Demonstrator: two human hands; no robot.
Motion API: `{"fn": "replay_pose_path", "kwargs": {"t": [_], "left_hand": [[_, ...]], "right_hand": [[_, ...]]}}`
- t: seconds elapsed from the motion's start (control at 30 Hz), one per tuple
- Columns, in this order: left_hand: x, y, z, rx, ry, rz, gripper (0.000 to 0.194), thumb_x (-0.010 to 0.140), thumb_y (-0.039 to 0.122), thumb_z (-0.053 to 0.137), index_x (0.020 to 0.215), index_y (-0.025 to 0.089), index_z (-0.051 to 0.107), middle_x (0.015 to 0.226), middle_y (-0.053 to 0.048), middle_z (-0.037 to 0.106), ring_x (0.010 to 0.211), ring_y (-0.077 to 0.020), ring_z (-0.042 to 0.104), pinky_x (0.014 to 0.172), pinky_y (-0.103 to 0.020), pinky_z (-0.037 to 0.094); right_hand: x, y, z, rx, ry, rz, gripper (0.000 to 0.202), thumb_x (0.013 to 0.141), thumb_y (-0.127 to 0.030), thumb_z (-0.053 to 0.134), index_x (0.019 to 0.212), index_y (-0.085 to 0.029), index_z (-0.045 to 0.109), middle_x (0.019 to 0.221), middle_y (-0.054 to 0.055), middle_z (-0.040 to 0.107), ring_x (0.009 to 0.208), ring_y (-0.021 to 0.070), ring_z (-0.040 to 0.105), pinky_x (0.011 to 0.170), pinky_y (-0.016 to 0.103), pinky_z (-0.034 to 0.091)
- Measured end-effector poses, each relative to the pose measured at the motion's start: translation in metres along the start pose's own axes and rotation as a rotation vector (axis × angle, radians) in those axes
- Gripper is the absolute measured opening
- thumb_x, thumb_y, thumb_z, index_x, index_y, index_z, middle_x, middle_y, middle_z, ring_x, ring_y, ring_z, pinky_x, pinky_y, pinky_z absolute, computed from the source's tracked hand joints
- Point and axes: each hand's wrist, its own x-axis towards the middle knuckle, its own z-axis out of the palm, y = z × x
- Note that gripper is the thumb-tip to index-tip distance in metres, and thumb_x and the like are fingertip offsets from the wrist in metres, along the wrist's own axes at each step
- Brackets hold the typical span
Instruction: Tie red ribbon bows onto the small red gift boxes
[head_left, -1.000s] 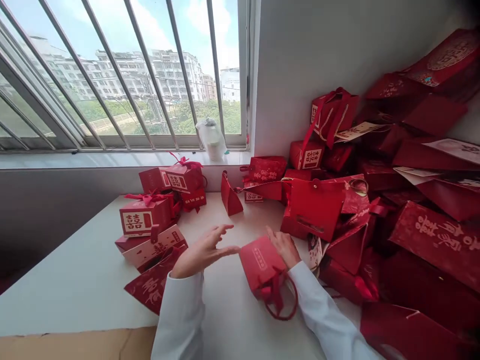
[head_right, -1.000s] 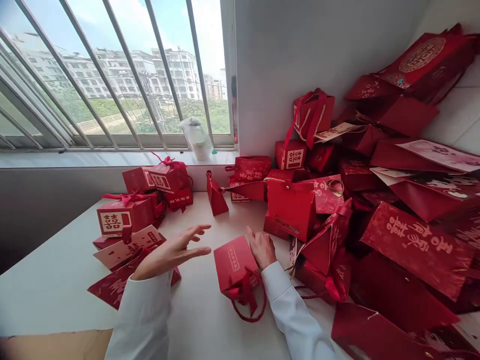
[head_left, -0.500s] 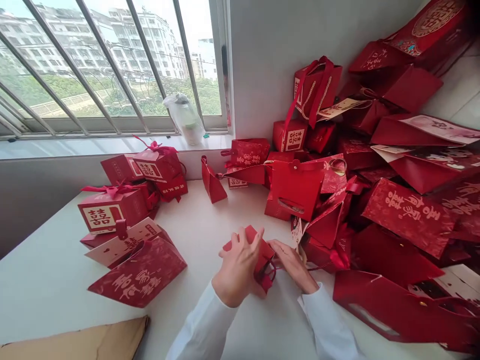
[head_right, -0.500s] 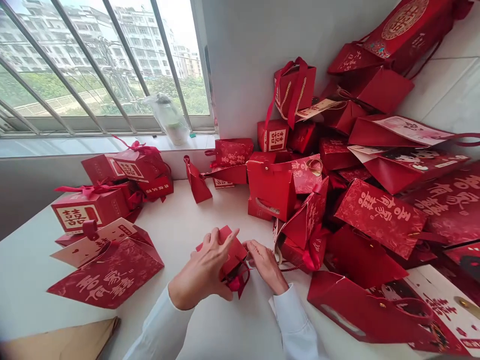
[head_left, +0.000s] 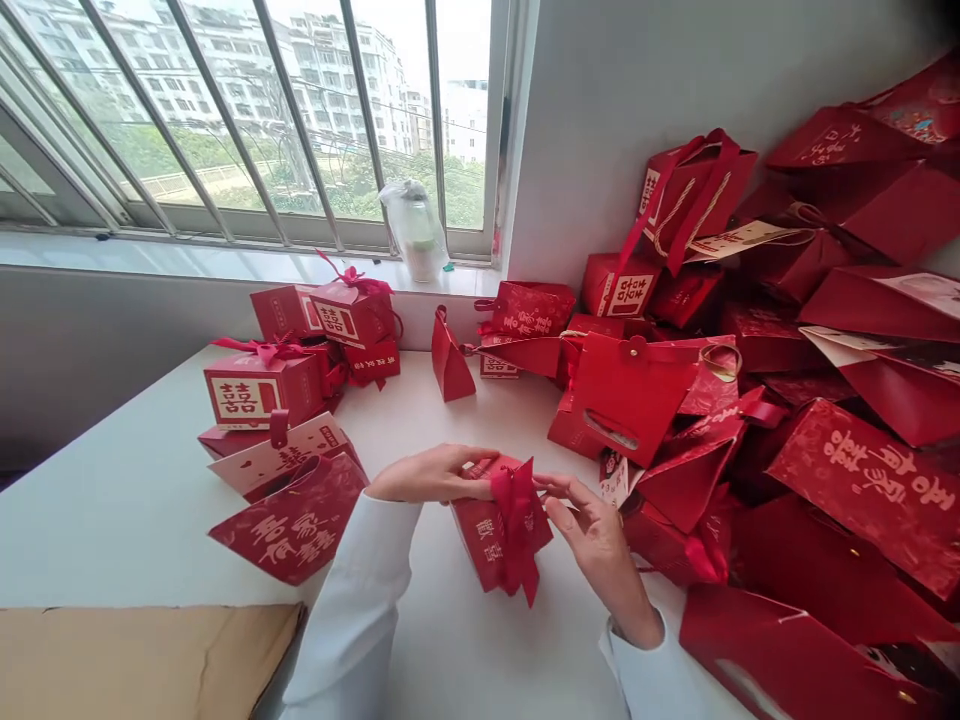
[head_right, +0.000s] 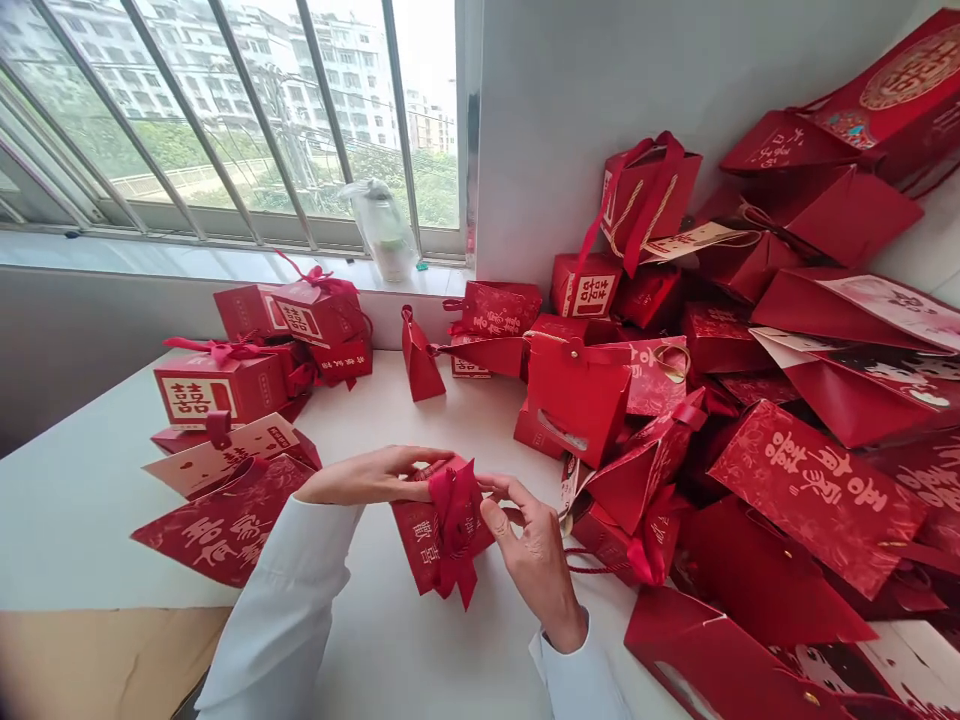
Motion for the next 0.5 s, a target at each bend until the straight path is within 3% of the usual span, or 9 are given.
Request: {"fn": "replay_pose_path", "kwargs": {"t": [0.1, 0.27, 0.5], "left_hand": [[0.005, -0.004, 0.002, -0.085, -0.115, -0.023, 0.048, 0.080, 0.058, 0.042, 0.096, 0.019, 0.066, 0.082, -0.001, 0.065, 0.069, -0.0140, 0.054, 0.059, -0.021, 0.040], [0.013, -0.013, 0.006, 0.042, -0.028, -0.007, 0.043, 0.085, 0.051, 0.038, 0.082, 0.016, 0.063, 0.072, 0.001, 0.059, 0.064, -0.0121, 0.045, 0.057, -0.021, 0.034], [0.006, -0.009, -0.001, 0.034, 0.097, 0.049, 0.038, 0.089, 0.042, 0.037, 0.102, 0.018, 0.062, 0.088, -0.003, 0.064, 0.077, -0.0151, 0.053, 0.068, -0.023, 0.039]], "right_hand": [[0.003, 0.001, 0.001, 0.027, 0.009, -0.009, 0.038, 0.087, -0.043, 0.052, 0.118, -0.022, 0.056, 0.115, 0.009, 0.062, 0.104, 0.0211, 0.059, 0.085, 0.033, 0.051], [0.003, 0.007, 0.004, -0.060, 0.053, 0.016, 0.036, 0.088, -0.036, 0.049, 0.122, -0.024, 0.051, 0.120, 0.009, 0.057, 0.104, 0.0206, 0.057, 0.083, 0.034, 0.052], [0.007, -0.014, 0.006, -0.460, -0.061, -0.208, 0.030, 0.086, -0.016, 0.046, 0.108, -0.029, 0.061, 0.105, 0.005, 0.054, 0.092, 0.0176, 0.056, 0.080, 0.033, 0.049]]}}
